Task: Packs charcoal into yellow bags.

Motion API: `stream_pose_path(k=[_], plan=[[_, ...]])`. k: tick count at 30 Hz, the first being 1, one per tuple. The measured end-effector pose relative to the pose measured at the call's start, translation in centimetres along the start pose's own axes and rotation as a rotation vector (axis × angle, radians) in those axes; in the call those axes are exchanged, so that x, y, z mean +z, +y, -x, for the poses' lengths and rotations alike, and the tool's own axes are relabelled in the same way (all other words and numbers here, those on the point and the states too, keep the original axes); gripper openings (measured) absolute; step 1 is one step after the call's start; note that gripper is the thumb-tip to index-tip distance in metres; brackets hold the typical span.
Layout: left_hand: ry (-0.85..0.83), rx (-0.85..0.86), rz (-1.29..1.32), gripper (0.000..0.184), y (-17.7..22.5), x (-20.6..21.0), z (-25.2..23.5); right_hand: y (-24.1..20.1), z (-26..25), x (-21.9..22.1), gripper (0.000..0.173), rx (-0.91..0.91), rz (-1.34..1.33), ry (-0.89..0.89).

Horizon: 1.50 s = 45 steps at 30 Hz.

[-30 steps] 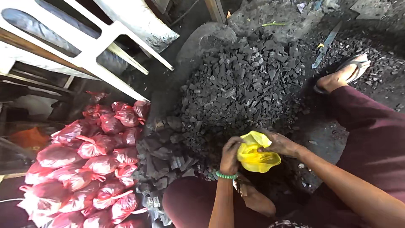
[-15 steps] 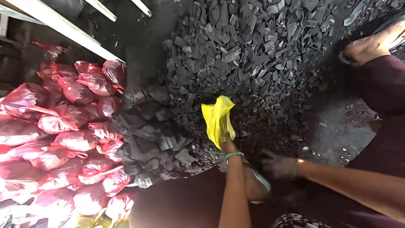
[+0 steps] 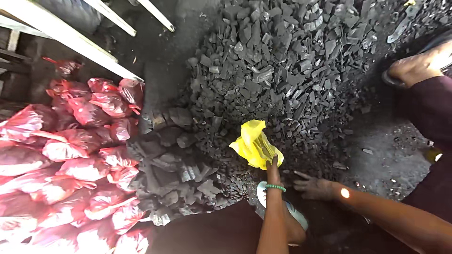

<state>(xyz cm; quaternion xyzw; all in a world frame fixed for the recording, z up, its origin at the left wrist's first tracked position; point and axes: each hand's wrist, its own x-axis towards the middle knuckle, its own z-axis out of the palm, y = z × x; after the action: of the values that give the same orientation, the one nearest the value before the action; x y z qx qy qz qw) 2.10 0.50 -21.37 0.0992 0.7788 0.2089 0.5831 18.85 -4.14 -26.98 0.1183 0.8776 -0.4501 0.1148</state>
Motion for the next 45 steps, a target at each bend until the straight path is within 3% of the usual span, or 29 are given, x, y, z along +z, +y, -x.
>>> stream_pose_path(k=[2, 5, 9, 11, 13, 15, 17, 20, 24, 27, 30, 34, 36, 38, 41, 45], plan=[[-0.053, -0.001, 0.145, 0.063, 1.1, 0.2, 0.3, 0.4, 0.5, -2.6, 0.031, 0.07, -0.046, 0.067], [-0.112, 0.073, 0.366, 0.055, 3.3, -0.4, 1.4, 2.3, 1.5, -5.0, 0.026, 0.161, 0.023, 0.36], [0.081, 0.182, 0.53, 0.057, 4.5, -1.5, 1.6, 3.4, 2.0, -8.6, 0.027, 0.28, 0.17, 0.671], [0.197, 0.193, 0.51, 0.056, 3.1, -1.9, 1.1, 1.8, 1.0, -7.7, 0.03, 0.253, 0.204, 0.71], [0.274, 0.173, 0.473, 0.055, 0.6, -1.7, 0.4, -0.2, -1.1, -4.3, 0.023, 0.118, 0.18, 0.654], [0.259, 0.123, 0.389, 0.056, -1.9, -1.4, -0.1, -1.8, -3.2, -0.8, 0.026, -0.022, 0.052, 0.441], [0.188, 0.051, 0.273, 0.057, -3.4, -0.8, -0.4, -1.7, -4.6, 1.0, 0.034, -0.016, -0.05, 0.221], [0.041, -0.042, 0.229, 0.059, -3.1, -0.1, -0.2, -0.2, -4.4, -0.6, 0.038, 0.059, -0.044, 0.123], [-0.091, -0.049, 0.369, 0.059, 1.2, 0.3, 0.9, 1.8, -2.8, -6.6, 0.036, 0.16, -0.071, 0.233], [-0.121, 0.057, 0.474, 0.063, 2.8, 0.6, 1.1, 3.0, -1.8, -8.2, 0.027, 0.213, 0.121, 0.572], [-0.04, 0.091, 0.508, 0.063, 2.8, 1.0, 1.4, 2.6, 0.6, -9.5, 0.032, 0.433, 0.123, 0.945], [0.131, 0.018, 0.266, 0.058, -0.5, 1.5, 1.5, 0.3, 5.8, -5.9, 0.048, 1.191, -0.504, 1.277], [0.106, -0.018, 0.028, 0.057, -2.7, 1.7, 1.7, -1.1, 7.8, -1.7, 0.053, 1.568, -0.758, 1.232], [0.019, -0.105, -0.129, 0.058, -4.0, 2.1, 2.5, -3.1, 8.2, 1.7, 0.054, 1.828, -0.984, 0.988], [-0.062, -0.215, -0.244, 0.063, -5.7, 3.2, 3.6, -4.3, 5.4, 3.7, 0.061, 1.968, -1.301, 0.89], [-0.211, -0.277, -0.403, 0.067, -7.2, 3.8, 3.6, -4.9, 2.6, 2.5, 0.058, 1.853, -1.335, 0.859]])
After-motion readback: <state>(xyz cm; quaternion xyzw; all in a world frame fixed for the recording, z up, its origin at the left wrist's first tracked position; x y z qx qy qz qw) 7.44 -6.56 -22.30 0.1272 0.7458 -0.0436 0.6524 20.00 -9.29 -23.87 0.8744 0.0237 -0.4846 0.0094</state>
